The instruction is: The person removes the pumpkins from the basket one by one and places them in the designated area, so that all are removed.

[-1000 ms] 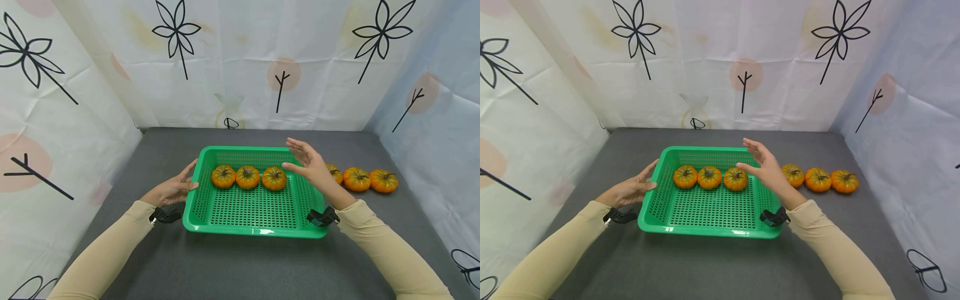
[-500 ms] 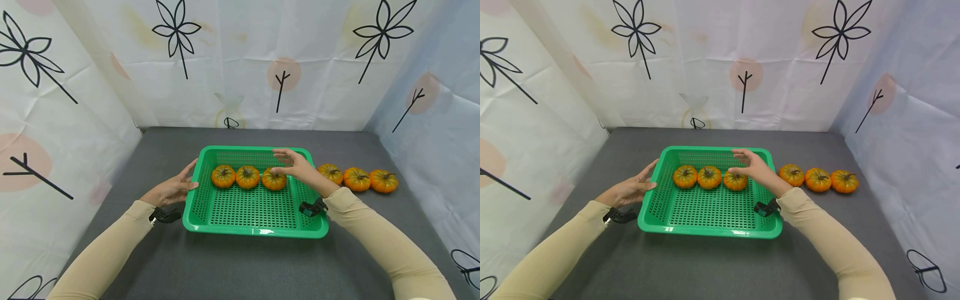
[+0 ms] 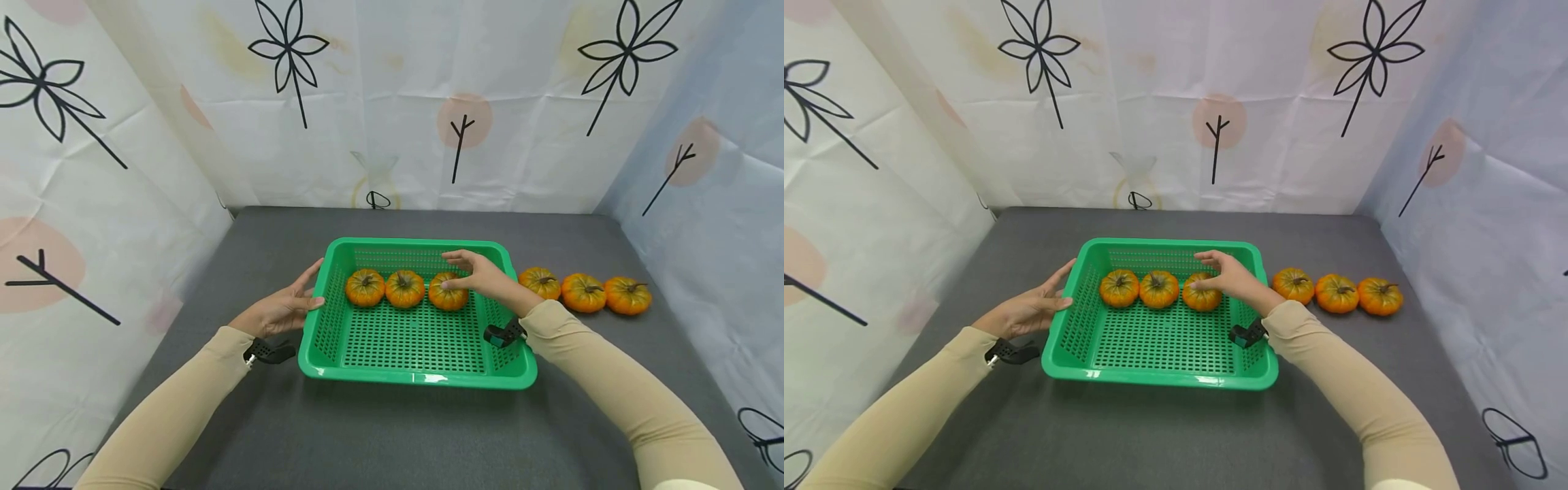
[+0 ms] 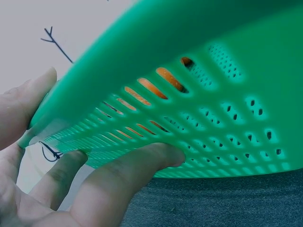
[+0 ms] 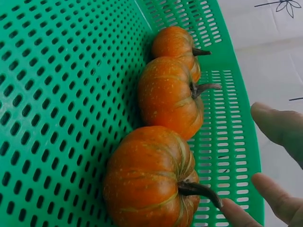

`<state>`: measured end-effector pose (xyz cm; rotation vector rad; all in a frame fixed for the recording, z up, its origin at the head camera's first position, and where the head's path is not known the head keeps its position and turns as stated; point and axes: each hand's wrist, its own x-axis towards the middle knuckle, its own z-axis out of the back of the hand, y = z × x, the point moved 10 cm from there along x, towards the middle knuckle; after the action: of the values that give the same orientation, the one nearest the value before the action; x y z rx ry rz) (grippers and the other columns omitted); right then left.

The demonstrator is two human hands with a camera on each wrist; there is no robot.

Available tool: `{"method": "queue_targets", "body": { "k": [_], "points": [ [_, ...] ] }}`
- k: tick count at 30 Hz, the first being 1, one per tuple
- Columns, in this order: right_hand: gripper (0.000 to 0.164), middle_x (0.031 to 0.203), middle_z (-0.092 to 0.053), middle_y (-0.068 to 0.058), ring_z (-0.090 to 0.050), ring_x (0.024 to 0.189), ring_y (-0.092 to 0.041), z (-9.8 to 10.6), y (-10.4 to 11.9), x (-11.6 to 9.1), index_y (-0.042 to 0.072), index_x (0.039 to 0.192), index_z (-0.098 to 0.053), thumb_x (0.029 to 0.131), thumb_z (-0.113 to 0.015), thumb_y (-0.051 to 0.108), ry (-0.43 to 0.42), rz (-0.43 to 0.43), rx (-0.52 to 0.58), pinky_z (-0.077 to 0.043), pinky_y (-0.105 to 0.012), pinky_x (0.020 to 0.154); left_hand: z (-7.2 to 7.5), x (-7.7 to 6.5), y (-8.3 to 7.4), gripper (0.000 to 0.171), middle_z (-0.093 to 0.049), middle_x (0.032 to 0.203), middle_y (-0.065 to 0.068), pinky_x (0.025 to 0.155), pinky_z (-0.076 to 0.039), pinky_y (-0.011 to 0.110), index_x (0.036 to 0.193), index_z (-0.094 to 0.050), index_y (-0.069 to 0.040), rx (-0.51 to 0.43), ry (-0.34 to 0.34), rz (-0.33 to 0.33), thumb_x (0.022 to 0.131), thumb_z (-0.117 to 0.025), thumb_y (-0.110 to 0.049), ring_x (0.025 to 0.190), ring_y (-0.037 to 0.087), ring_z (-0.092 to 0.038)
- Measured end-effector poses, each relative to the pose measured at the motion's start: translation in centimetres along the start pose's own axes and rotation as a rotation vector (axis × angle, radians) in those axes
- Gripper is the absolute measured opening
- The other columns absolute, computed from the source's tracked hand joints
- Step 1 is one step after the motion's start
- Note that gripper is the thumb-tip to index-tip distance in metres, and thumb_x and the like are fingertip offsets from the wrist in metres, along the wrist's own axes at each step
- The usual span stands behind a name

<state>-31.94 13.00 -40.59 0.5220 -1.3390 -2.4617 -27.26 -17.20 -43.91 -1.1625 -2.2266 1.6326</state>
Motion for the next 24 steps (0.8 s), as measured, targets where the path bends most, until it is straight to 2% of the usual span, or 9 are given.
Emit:
{"method": "queue_targets", "body": {
  "k": [9, 24],
  "points": [
    [0.067, 0.150, -0.036, -0.021, -0.030, 0.140, -0.043, -0.3, -1.2, 0.3, 0.009, 0.146, -0.041, 0.088, -0.073, 0.020, 0.026, -0.032, -0.048, -0.034, -0.060, 0.109, -0.2, -0.1, -0.2, 0.092, -0.001, 0.161, 0.019, 0.089, -0.055, 0.049, 0.153, 0.009, -0.044, 0.003, -0.011, -0.001, 0.099, -0.046, 0.005, 0.116, 0.031, -0.061],
    [0.066, 0.145, -0.040, -0.023, -0.036, 0.135, -0.044, -0.9, -1.5, 0.7, 0.004, 0.143, -0.044, 0.087, -0.074, 0.017, 0.031, -0.044, -0.144, -0.038, -0.057, 0.108, -0.1, 0.0, -0.2, 0.093, -0.001, 0.162, 0.018, 0.089, -0.055, 0.050, 0.153, 0.010, -0.043, 0.019, -0.023, 0.004, 0.099, -0.048, 0.005, 0.115, 0.031, -0.062]
  ]
}}
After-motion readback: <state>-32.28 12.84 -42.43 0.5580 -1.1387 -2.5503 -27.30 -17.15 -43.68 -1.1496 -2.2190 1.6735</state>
